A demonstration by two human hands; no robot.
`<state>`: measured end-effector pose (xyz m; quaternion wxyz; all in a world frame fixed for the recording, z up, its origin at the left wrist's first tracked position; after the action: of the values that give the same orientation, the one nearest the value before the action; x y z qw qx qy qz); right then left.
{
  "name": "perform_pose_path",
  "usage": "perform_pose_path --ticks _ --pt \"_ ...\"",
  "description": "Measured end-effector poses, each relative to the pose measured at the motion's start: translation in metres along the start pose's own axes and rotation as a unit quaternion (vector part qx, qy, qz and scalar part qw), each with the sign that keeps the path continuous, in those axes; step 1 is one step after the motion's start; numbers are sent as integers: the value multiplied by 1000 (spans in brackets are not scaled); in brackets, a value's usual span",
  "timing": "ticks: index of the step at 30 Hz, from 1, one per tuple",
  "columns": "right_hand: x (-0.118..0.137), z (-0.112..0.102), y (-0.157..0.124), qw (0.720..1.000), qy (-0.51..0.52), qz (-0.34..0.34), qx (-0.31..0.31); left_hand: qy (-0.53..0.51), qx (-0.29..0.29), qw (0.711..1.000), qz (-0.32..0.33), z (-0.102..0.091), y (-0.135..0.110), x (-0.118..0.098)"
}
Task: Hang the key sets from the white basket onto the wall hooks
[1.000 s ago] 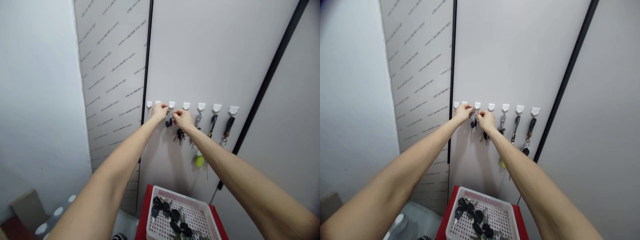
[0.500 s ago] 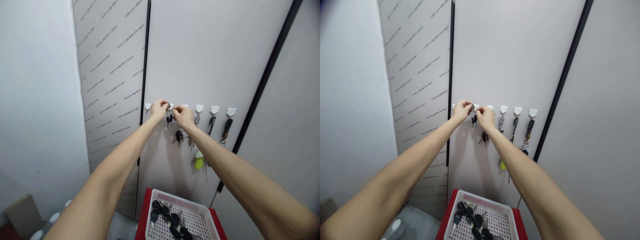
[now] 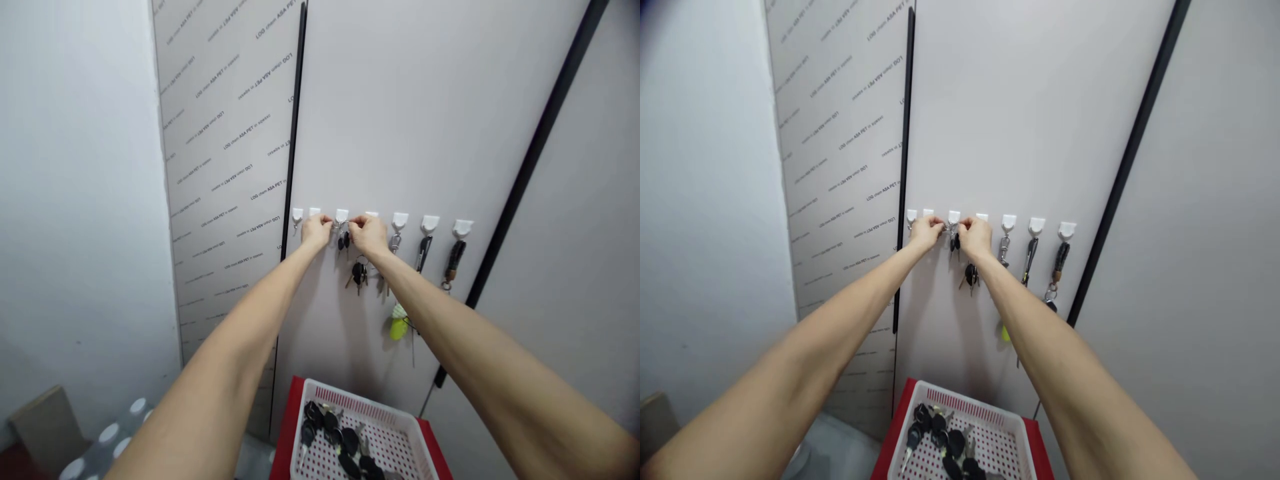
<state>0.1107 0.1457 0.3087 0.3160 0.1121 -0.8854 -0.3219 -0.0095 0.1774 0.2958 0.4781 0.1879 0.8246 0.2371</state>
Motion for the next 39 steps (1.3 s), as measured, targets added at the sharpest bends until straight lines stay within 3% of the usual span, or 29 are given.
perform_pose_path --ticks 5,9,14,17,19,22,27,33,39 --pt "-6 9 -10 999 0 9 53 -12 68 997 -43 17 -9 22" --pt "-19 15 -44 997 23 -1 70 -79 110 988 -78 28 -43 44" --pt "-61 49 -129 978 54 39 199 -181 218 948 -145 62 -125 87" --pt "-93 75 -191 953 62 90 281 -184 270 926 -190 88 -177 117" --pt "-110 89 -227 935 59 113 330 -148 307 921 -189 103 -205 130" --pt "-122 104 -263 910 44 120 394 -56 359 922 -130 114 -229 136" --pt "-117 118 -275 908 3 60 414 109 375 919 -60 108 -239 139" --pt "-115 137 -275 877 -113 62 462 207 408 888 36 105 -251 140" --pt "-129 123 -275 875 -103 85 465 292 459 836 72 111 -256 133"
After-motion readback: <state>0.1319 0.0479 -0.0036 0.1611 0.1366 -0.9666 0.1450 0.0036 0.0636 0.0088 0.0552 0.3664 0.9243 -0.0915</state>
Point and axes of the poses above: each hand's wrist, its own y-axis towards the middle knuckle, its own z-axis out of the palm, x = y × z, the point moved 5 cm from there along y, towards the middle knuckle, and after that the axes turned 15 degrees about x, right-handed, at the moved point
